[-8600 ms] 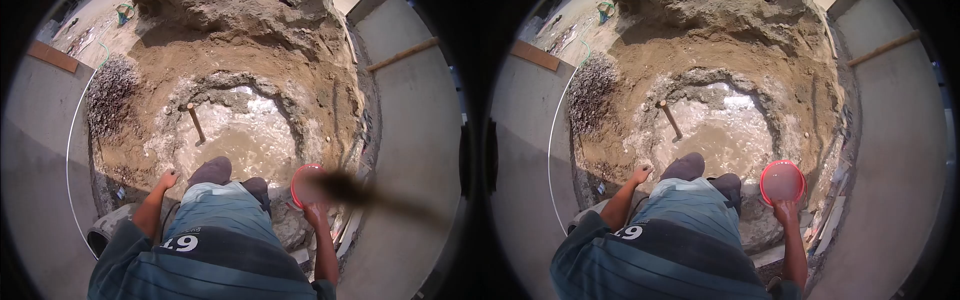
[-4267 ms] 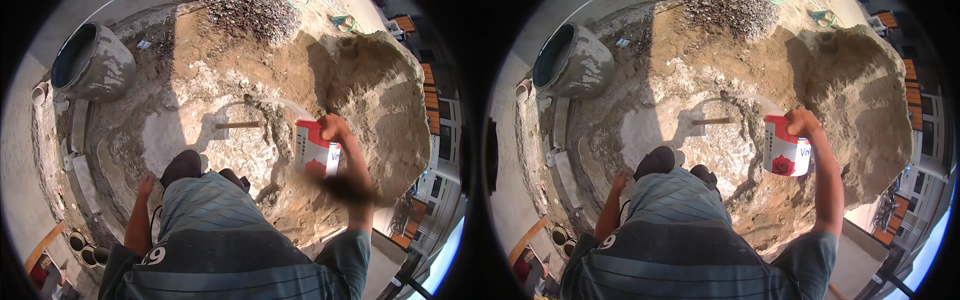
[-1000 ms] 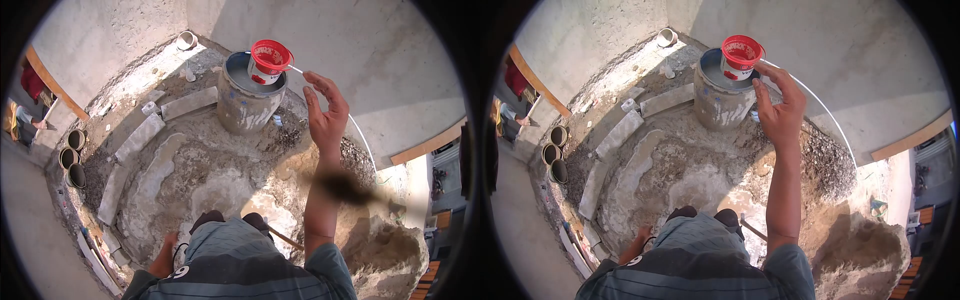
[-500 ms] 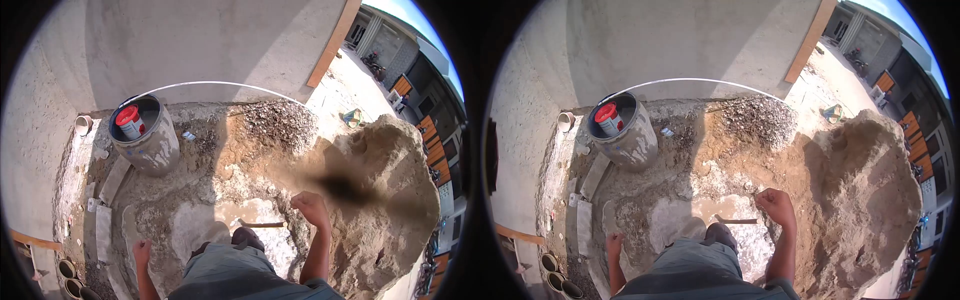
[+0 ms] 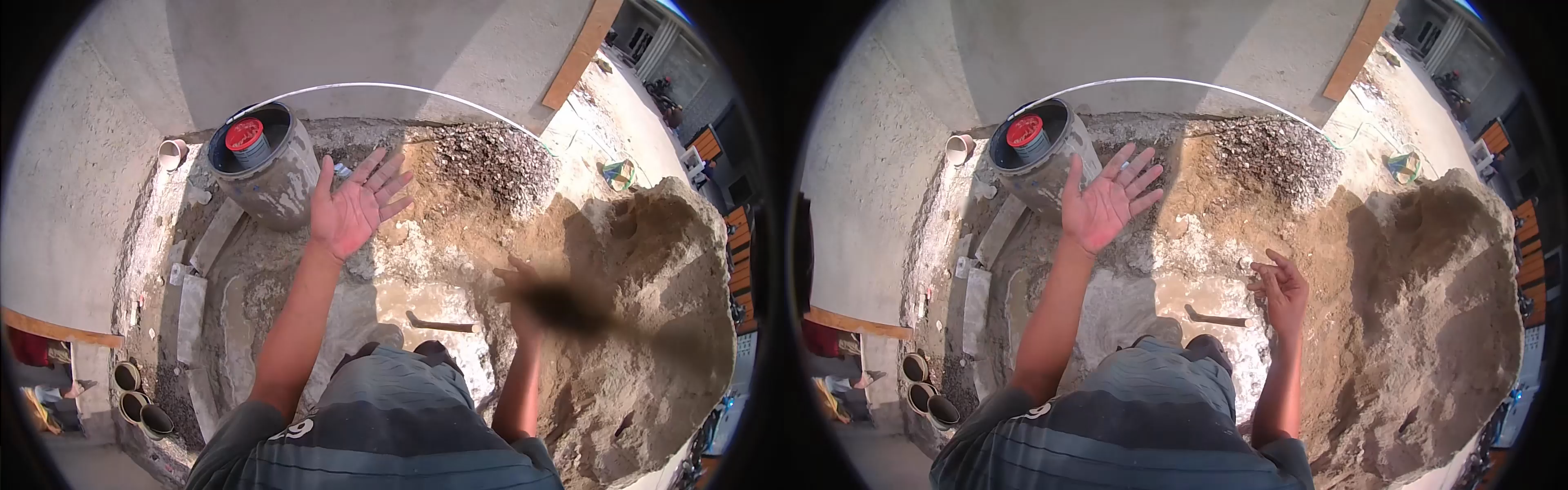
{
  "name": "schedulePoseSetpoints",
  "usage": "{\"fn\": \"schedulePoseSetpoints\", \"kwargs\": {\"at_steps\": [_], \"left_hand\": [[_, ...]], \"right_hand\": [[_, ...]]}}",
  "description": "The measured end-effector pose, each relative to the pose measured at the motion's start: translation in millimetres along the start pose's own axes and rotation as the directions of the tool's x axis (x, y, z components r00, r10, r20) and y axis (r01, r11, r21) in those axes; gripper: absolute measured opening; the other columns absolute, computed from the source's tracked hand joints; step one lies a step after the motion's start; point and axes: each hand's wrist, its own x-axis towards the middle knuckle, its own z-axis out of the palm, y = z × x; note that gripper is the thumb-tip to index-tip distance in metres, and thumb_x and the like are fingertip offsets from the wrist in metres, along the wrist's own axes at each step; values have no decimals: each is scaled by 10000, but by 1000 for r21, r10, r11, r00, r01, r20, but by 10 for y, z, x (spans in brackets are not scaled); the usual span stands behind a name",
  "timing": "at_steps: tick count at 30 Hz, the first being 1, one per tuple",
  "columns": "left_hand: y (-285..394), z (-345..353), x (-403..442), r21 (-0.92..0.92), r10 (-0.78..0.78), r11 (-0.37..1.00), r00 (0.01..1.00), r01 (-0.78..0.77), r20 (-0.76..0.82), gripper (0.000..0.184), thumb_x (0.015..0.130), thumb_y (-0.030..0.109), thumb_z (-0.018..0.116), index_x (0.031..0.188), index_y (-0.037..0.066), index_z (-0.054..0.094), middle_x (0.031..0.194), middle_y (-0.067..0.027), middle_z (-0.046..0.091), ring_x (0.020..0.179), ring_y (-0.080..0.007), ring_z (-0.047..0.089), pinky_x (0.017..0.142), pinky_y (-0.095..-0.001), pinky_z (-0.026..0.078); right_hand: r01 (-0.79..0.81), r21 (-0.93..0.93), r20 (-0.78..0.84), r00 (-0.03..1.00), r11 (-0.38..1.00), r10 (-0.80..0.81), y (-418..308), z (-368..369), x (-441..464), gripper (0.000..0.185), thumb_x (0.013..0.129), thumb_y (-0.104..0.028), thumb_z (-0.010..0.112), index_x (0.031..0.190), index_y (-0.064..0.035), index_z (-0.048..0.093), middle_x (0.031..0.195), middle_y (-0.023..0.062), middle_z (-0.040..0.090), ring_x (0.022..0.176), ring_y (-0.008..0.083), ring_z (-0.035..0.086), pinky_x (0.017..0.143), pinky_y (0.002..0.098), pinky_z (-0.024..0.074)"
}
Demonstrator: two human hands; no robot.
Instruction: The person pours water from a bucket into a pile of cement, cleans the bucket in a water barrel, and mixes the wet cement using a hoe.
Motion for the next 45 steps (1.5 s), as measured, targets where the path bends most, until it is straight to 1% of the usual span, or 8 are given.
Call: {"fn": "schedulePoseSetpoints", "kwargs": {"at_steps": [5,8,11,16,22,26,32,45], "left_hand": [[-231,-341,-56,149,-88,983,989,106,-121,753,988,619,349,1472,43,377,1509,-175,402,1305,-378,482,1089,-570,370],[-283,-1071,-466,515,76,822,849,244,-523,721,1005,546,408,1516,56,274,1498,-124,421,1325,-303,455,1095,-472,361],[-314,-2233,-1504,476,143,810,671,343,-728,749,986,559,426,1544,95,242,1564,-79,349,1371,-304,417,1111,-458,333],[-664,-3562,-4199,74,29,938,135,338,-990,615,959,575,436,1450,208,394,1412,-69,488,1216,-331,511,926,-503,427],[-1779,-2366,-5378,-210,89,631,-338,747,-937,440,970,372,543,1324,111,544,1242,-95,606,1065,-332,594,887,-530,461],[-2410,-2205,-5947,-149,66,739,-290,657,-955,363,941,354,576,1110,37,619,1029,-137,661,861,-273,660,671,-359,540],[-2748,-2762,-5741,9,76,760,-75,650,-994,480,885,400,647,1237,75,628,1089,-110,681,891,-244,674,668,-407,534],[-1107,-3076,-5347,67,237,864,-286,499,-928,423,868,374,643,1196,107,662,1045,-55,698,818,-208,676,644,-350,515]], "right_hand": [[57,-752,121,991,657,53,466,-394,-209,227,844,-178,696,1062,-118,725,904,143,730,790,312,711,733,401,559],[103,-747,238,964,657,120,661,-647,-249,249,846,-245,685,1038,-91,723,908,127,734,843,312,706,761,401,551],[57,-760,212,963,648,164,597,-735,-212,288,842,-265,676,1084,-113,715,943,96,735,899,321,687,785,437,537],[56,-782,227,953,620,201,821,-764,36,320,827,-269,679,1107,-119,711,948,106,734,903,333,685,791,444,540],[110,-825,359,858,554,366,914,-487,221,340,803,-254,704,1102,-91,710,970,136,729,900,343,688,813,424,544],[225,-786,502,775,576,383,1164,-239,397,358,823,-228,714,1138,-60,692,1000,142,731,922,284,708,819,370,550],[413,-678,696,625,608,352,1363,313,709,393,804,-223,728,1152,-45,685,1012,167,726,959,323,703,829,390,547],[448,-685,722,516,574,460,1177,2673,1253,405,830,-237,716,1180,-40,668,1033,181,721,989,306,697,853,385,540]]}}
